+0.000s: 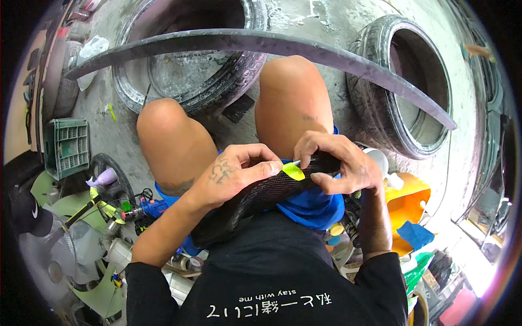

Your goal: Applying and trimming a carbon fiber wrap onto a car trim piece using a utility knife.

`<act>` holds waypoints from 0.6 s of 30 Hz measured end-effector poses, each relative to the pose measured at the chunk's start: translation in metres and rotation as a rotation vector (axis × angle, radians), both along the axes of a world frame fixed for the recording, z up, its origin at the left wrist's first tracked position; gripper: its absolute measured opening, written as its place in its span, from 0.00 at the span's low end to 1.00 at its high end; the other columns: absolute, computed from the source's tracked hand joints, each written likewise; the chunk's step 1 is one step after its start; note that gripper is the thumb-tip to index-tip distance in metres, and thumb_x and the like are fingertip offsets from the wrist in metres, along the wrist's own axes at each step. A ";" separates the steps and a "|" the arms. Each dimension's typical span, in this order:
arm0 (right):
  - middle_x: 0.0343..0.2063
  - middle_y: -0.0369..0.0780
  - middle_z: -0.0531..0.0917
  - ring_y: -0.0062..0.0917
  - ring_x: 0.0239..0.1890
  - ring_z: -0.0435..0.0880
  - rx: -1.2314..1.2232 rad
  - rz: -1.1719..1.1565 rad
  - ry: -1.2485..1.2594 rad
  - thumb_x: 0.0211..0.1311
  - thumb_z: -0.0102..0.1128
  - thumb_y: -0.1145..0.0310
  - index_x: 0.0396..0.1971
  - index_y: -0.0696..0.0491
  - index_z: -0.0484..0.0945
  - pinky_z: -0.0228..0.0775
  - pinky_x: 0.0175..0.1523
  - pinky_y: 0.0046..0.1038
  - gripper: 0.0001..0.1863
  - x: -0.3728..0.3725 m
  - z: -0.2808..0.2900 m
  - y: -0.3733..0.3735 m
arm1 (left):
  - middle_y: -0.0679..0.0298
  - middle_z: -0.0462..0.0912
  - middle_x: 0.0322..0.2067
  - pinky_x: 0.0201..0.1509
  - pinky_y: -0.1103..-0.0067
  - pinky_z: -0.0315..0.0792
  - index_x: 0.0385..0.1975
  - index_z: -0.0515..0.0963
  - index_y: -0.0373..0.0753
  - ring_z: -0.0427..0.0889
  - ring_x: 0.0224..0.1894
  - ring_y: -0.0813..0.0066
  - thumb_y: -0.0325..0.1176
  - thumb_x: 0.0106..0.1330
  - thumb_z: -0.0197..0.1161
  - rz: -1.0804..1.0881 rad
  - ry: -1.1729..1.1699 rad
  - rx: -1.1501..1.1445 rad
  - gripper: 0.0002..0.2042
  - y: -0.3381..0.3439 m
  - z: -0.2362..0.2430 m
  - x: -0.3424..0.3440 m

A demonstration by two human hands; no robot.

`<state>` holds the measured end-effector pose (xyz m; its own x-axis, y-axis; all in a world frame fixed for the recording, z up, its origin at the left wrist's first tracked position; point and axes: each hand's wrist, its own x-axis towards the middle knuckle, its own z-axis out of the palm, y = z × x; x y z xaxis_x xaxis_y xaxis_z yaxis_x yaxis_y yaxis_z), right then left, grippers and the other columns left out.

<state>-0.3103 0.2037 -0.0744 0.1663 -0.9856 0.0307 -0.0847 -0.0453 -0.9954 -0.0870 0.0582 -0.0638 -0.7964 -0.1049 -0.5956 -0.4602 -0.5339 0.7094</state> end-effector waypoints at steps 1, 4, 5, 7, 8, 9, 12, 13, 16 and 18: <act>0.34 0.40 0.80 0.30 0.40 0.82 0.003 0.010 0.003 0.54 0.70 0.69 0.37 0.57 0.77 0.74 0.48 0.31 0.14 0.002 0.002 0.001 | 0.70 0.83 0.35 0.44 0.86 0.72 0.42 0.82 0.32 0.78 0.37 0.88 0.33 0.72 0.63 -0.001 -0.011 0.033 0.10 0.000 0.000 0.001; 0.33 0.38 0.79 0.24 0.37 0.81 0.288 -0.125 0.041 0.58 0.75 0.62 0.40 0.57 0.74 0.74 0.47 0.30 0.20 0.010 0.016 -0.001 | 0.71 0.82 0.35 0.44 0.87 0.71 0.41 0.82 0.34 0.78 0.37 0.87 0.34 0.72 0.64 0.015 -0.004 0.112 0.09 -0.001 -0.004 0.002; 0.33 0.38 0.79 0.24 0.37 0.81 0.289 -0.116 0.042 0.58 0.75 0.62 0.40 0.57 0.74 0.74 0.47 0.30 0.20 0.014 0.016 -0.003 | 0.71 0.82 0.34 0.44 0.86 0.71 0.41 0.82 0.35 0.78 0.37 0.87 0.34 0.71 0.64 0.023 0.011 0.152 0.08 -0.001 -0.005 0.003; 0.33 0.37 0.79 0.22 0.38 0.81 0.326 -0.155 0.066 0.54 0.79 0.64 0.41 0.56 0.74 0.75 0.47 0.28 0.23 0.017 0.018 -0.005 | 0.72 0.82 0.34 0.41 0.87 0.70 0.40 0.82 0.36 0.77 0.36 0.88 0.34 0.71 0.65 0.026 0.008 0.158 0.08 -0.001 -0.010 0.003; 0.33 0.37 0.79 0.22 0.38 0.81 0.329 -0.152 0.071 0.54 0.79 0.64 0.41 0.56 0.74 0.75 0.47 0.28 0.23 0.016 0.019 -0.005 | 0.73 0.81 0.33 0.39 0.87 0.68 0.39 0.82 0.37 0.76 0.34 0.89 0.35 0.70 0.65 0.019 0.004 0.164 0.08 -0.001 -0.012 0.003; 0.33 0.37 0.80 0.22 0.39 0.82 0.337 -0.150 0.068 0.54 0.79 0.66 0.42 0.56 0.73 0.75 0.47 0.27 0.23 0.016 0.020 -0.005 | 0.73 0.81 0.33 0.39 0.87 0.68 0.39 0.82 0.37 0.76 0.34 0.89 0.35 0.70 0.65 0.023 0.008 0.167 0.08 -0.002 -0.012 0.002; 0.33 0.36 0.80 0.21 0.39 0.83 0.362 -0.137 0.072 0.54 0.78 0.69 0.43 0.55 0.73 0.76 0.48 0.26 0.23 0.015 0.020 -0.005 | 0.75 0.80 0.30 0.35 0.89 0.63 0.38 0.82 0.39 0.72 0.31 0.91 0.36 0.69 0.66 -0.032 -0.039 0.218 0.08 -0.007 -0.011 0.002; 0.33 0.36 0.80 0.21 0.40 0.83 0.379 -0.128 0.080 0.54 0.78 0.69 0.44 0.55 0.73 0.77 0.48 0.26 0.23 0.014 0.020 -0.005 | 0.75 0.79 0.29 0.33 0.89 0.61 0.37 0.82 0.40 0.71 0.30 0.92 0.37 0.69 0.65 -0.032 -0.036 0.228 0.07 -0.007 -0.010 0.001; 0.34 0.36 0.81 0.20 0.40 0.83 0.370 -0.147 0.056 0.54 0.77 0.70 0.44 0.55 0.73 0.77 0.48 0.26 0.22 0.015 0.019 -0.005 | 0.76 0.79 0.28 0.32 0.89 0.60 0.36 0.82 0.40 0.70 0.29 0.92 0.36 0.69 0.65 -0.023 -0.034 0.260 0.07 -0.007 -0.011 0.001; 0.34 0.36 0.81 0.20 0.40 0.83 0.371 -0.134 0.065 0.54 0.77 0.70 0.44 0.55 0.73 0.77 0.48 0.26 0.22 0.015 0.020 -0.006 | 0.76 0.79 0.28 0.32 0.90 0.60 0.36 0.82 0.40 0.70 0.29 0.92 0.36 0.69 0.65 -0.012 -0.037 0.281 0.06 -0.006 -0.012 0.002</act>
<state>-0.2956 0.1976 -0.0541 0.0254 -0.9410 -0.3374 -0.1292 0.3316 -0.9345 -0.0853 0.0518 -0.0755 -0.7735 0.0779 -0.6289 -0.4906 -0.7018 0.5165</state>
